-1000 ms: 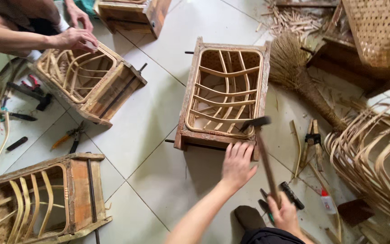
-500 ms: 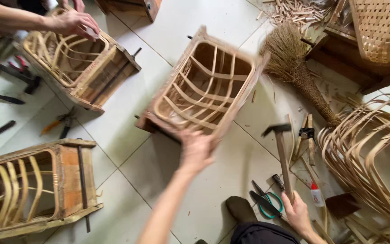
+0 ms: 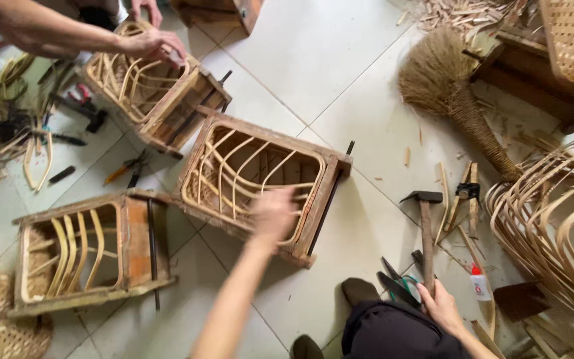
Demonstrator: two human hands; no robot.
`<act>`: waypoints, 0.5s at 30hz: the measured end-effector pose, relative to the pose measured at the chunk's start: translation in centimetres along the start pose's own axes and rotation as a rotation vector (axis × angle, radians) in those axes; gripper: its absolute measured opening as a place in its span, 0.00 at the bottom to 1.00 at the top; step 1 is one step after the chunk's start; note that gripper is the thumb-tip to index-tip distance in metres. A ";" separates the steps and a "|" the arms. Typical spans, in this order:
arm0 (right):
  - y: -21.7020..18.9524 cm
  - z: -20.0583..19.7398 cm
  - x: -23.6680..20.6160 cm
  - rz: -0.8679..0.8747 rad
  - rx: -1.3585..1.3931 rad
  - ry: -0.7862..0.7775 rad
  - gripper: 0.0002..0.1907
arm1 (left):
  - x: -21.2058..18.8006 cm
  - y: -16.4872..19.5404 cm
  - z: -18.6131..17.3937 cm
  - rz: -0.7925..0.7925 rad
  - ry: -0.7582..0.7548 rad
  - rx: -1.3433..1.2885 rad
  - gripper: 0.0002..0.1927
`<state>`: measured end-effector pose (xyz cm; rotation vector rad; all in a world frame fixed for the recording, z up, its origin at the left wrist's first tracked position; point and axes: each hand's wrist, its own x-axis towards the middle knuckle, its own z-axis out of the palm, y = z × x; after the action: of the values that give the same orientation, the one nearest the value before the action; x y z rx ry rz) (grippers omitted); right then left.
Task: The person inserts thin bamboo strips into a rectangular basket frame, using a hammer to tap them into place. They then remove the strips and continue adjusting the frame.
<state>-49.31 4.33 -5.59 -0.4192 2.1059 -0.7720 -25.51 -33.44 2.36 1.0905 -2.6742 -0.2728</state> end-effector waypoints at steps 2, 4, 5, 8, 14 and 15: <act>-0.7 0.4 0.2 -0.070 -0.102 -0.029 0.21 | 0.1 4.3 2.7 -0.135 -0.151 0.059 0.46; -0.9 0.3 0.3 -0.103 -0.250 -0.064 0.23 | 0.7 6.8 4.4 -0.293 -0.231 0.134 0.56; -0.8 0.1 0.3 -0.098 -0.348 -0.087 0.24 | 0.8 7.4 4.8 -0.319 -0.190 0.165 0.55; -0.6 -1.3 -0.1 -0.132 -0.562 -0.094 0.26 | 0.0 7.5 4.9 -0.349 -0.152 0.135 0.51; -6.6 -5.4 -2.0 -0.578 -0.116 -0.029 0.17 | -6.7 8.5 2.6 -0.265 -0.084 0.221 0.40; -9.0 -6.1 -3.2 -0.683 0.106 -0.052 0.15 | -8.1 8.7 2.0 -0.257 -0.099 0.227 0.40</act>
<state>-52.10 1.51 5.01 -1.1151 1.8582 -1.2312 -26.23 -21.39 1.49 1.5303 -2.6987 -0.0686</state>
